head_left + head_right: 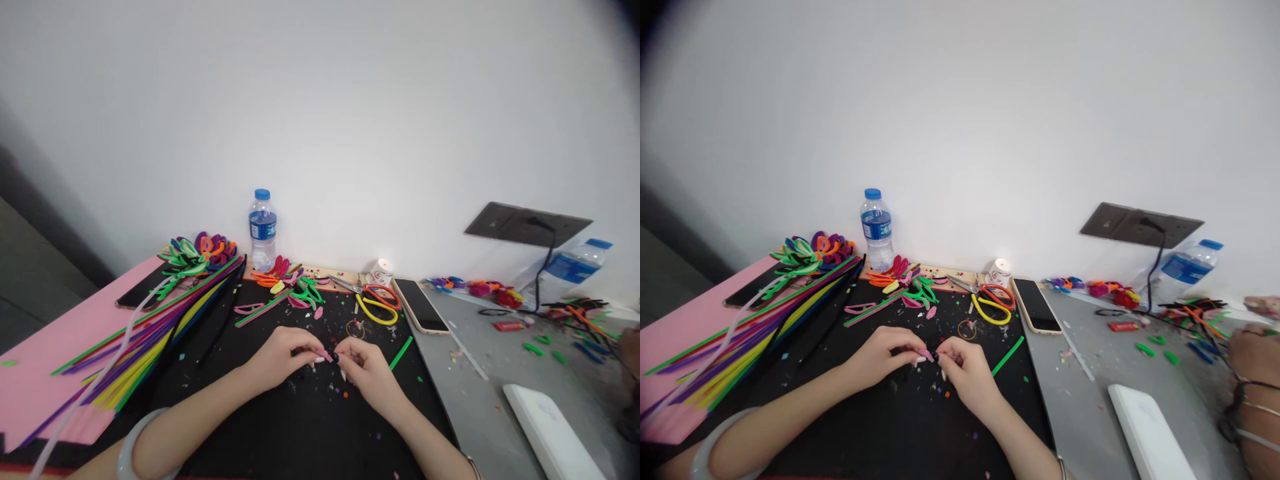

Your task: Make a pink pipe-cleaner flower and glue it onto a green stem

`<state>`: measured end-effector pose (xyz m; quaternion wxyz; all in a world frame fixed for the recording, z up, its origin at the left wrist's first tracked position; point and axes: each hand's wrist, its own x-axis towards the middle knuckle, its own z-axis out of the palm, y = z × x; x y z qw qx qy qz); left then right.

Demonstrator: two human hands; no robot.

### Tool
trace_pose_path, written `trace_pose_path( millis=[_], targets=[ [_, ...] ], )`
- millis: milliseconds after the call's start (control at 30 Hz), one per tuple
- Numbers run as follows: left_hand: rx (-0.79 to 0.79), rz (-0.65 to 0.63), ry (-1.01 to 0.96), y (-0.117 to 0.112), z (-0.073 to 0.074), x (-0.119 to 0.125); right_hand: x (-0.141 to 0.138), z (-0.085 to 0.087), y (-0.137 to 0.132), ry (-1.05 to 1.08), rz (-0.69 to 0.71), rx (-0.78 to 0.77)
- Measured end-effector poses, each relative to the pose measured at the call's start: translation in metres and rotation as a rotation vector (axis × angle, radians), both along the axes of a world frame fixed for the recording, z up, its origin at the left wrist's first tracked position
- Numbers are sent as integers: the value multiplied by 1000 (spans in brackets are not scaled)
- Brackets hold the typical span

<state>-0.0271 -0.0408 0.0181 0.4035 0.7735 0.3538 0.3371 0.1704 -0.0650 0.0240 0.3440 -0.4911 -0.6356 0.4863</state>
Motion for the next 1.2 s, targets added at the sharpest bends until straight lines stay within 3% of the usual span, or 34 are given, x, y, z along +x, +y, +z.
trace_pose_path(
  millis=[400,667,900,1200],
  targets=[
    [259,-51,185,-3,-2,-2,0,-2,0,107,255,-280],
    [367,-94,270,-3,-2,-2,-2,-2,-2,167,190,-309],
    [516,-87,208,-2,-7,-1,-2,-8,0,267,147,-358],
    [429,-30,162,-4,-6,0,-2,-9,2,371,168,-392]
  ],
)
